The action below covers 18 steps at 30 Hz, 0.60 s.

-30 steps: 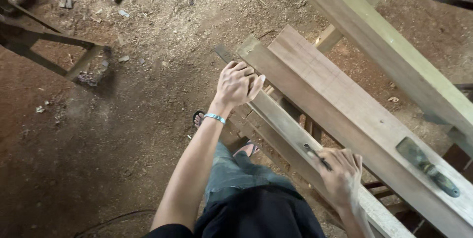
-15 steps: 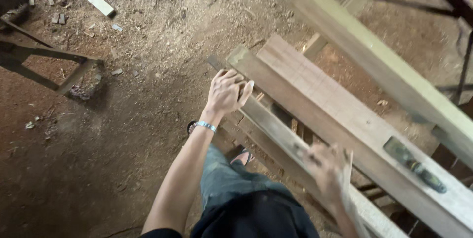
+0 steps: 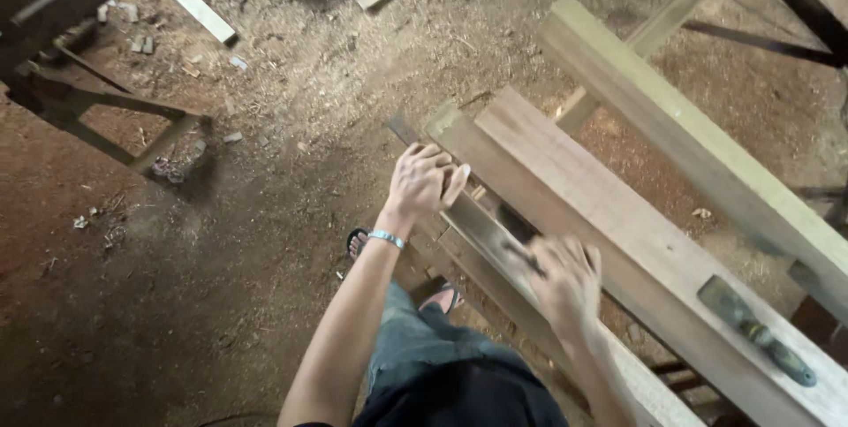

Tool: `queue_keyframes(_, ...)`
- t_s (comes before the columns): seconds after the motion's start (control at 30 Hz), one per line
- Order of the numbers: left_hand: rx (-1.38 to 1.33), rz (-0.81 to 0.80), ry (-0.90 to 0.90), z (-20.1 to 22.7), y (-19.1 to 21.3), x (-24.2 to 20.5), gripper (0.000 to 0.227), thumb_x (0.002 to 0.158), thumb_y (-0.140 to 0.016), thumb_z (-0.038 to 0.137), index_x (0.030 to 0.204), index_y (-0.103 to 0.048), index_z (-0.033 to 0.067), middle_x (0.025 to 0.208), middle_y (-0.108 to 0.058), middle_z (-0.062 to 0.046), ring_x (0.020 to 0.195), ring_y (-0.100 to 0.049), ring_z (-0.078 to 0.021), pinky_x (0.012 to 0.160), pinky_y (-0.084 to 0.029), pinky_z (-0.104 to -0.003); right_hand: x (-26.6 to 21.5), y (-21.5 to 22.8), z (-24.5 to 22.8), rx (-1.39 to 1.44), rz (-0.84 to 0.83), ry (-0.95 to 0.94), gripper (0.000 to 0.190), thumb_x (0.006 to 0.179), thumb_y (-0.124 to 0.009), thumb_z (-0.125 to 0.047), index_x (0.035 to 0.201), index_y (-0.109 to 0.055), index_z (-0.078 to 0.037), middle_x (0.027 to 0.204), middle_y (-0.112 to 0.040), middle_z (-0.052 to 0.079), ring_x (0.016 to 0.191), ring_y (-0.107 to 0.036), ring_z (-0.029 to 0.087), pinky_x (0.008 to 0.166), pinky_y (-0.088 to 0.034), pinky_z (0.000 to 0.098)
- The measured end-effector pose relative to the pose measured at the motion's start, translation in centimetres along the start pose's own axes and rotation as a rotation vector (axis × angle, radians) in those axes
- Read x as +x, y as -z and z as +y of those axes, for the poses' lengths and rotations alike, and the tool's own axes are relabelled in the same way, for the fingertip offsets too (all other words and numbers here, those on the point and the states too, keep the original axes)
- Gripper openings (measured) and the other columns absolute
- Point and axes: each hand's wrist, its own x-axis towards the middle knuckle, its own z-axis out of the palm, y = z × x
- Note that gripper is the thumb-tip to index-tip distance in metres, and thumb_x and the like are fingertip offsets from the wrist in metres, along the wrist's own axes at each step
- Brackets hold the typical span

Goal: The person sands the surface of a wood beam by hand with a piece of sandpaper, moving it back and forth along the grain.

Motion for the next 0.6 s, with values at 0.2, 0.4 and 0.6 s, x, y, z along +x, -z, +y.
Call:
queue_keyframes(0.2, 0.007, -0.004, -0.024, -0.4, -0.3, -0.6, 0.038, 0.093, -0.067, 0.026, 0.058, -0.069, 0.0123, 0.069, -0.069, -0.002, 0.076, -0.065, -0.0208, 0.080, -0.051, -0.039, -4.7, 1.7, 0.2, -0.011, -0.021, -0.077, 0.024, 0.081, -0.077, -0.038, 0.082, -0.069, -0.015, 0.085, -0.069, -0.004, 0.081, -0.061, 0.016, 0.077, -0.040, 0.0367)
queue_keyframes(0.4, -0.010, 0.031, -0.058, -0.5, -0.4, 0.3, 0.036, 0.094, -0.066, 0.026, 0.061, -0.068, 0.0135, 0.073, -0.069, -0.002, 0.076, -0.065, -0.0183, 0.079, -0.050, -0.038, -0.7, -1.2, -1.0, 0.044, 0.075, -0.089, 0.021, 0.082, -0.078, -0.035, 0.081, -0.071, -0.015, 0.084, -0.071, -0.004, 0.080, -0.062, 0.018, 0.075, -0.043, 0.0365)
queue_keyframes(0.6, -0.018, 0.020, -0.033, -0.1, -0.2, -0.4, 0.037, 0.094, -0.066, 0.026, 0.059, -0.068, 0.0122, 0.072, -0.071, -0.002, 0.075, -0.065, -0.0194, 0.080, -0.050, -0.039, -3.2, -0.3, -1.0, -0.039, -0.075, -0.113, 0.027, 0.079, -0.080, -0.039, 0.075, -0.070, -0.014, 0.082, -0.070, -0.003, 0.080, -0.062, 0.017, 0.076, -0.045, 0.0356)
